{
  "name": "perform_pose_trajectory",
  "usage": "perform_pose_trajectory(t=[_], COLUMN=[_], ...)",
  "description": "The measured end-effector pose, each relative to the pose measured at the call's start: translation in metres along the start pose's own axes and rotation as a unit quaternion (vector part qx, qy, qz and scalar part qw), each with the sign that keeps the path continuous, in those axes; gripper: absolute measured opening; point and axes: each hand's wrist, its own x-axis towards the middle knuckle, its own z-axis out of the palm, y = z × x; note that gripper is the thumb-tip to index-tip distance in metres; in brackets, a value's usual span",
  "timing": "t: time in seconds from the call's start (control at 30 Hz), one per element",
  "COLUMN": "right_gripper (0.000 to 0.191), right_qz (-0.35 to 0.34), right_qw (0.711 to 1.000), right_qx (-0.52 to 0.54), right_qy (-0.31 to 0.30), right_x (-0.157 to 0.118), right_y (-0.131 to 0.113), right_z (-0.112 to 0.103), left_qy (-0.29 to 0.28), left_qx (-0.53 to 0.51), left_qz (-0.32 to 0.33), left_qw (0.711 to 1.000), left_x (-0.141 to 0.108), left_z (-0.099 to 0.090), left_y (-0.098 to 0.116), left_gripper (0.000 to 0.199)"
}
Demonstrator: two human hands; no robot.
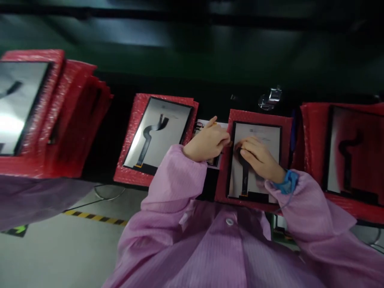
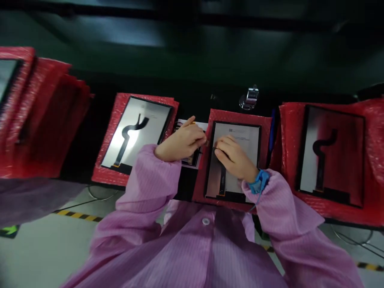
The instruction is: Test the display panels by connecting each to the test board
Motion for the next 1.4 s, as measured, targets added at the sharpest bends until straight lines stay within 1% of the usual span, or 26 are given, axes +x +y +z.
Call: perform_pose_trajectory(t=[0.13,0.23,0.43,0.7,0.97,1.1,1.27,1.4], right_gripper=[0.026,0.022,0.021,0.020,0.021,0.022,0.022,0.024], right_qz=[-0.025,-0.026,-0.024,-0.032,-0.011,-0.004,0.007,0.019], right_qw=[1.000,0.999,0.998,0.998,0.999,0.999,0.999,0.999], right_qx=[-0.019,-0.031,-0.054,-0.052,-0.047,-0.041,-0.036,-0.040], right_qy=[-0.002,-0.011,-0.017,-0.022,-0.016,-0.011,-0.010,0.002], right_x=[0.003,0.004,0.005,0.005,0.005,0.005,0.005,0.001], right_y=[0.000,-0.001,-0.004,-0.004,-0.002,-0.002,0.001,0.011], right_z=[0.002,0.004,0.006,0.007,0.008,0.008,0.006,0.005], left_qy=[-0.038,-0.054,-0.061,-0.066,-0.058,-0.059,-0.078,-0.102], left_qx=[0.031,0.049,0.059,0.071,0.074,0.077,0.091,0.091], left_qz=[-0.010,-0.009,0.006,0.015,0.026,0.014,-0.001,0.000], left_qw=[0.999,0.997,0.996,0.995,0.995,0.995,0.993,0.991], left_x=[-0.001,0.000,-0.001,-0.002,-0.003,-0.002,0.001,0.004], left_z=[-0.005,-0.006,-0.005,-0.008,-0.008,-0.007,-0.007,-0.012], left_y=[0.009,0.011,0.012,0.016,0.017,0.020,0.024,0.027], left_gripper=[0.022,0.024,0.025,0.026,0.026,0.027,0.025,0.025])
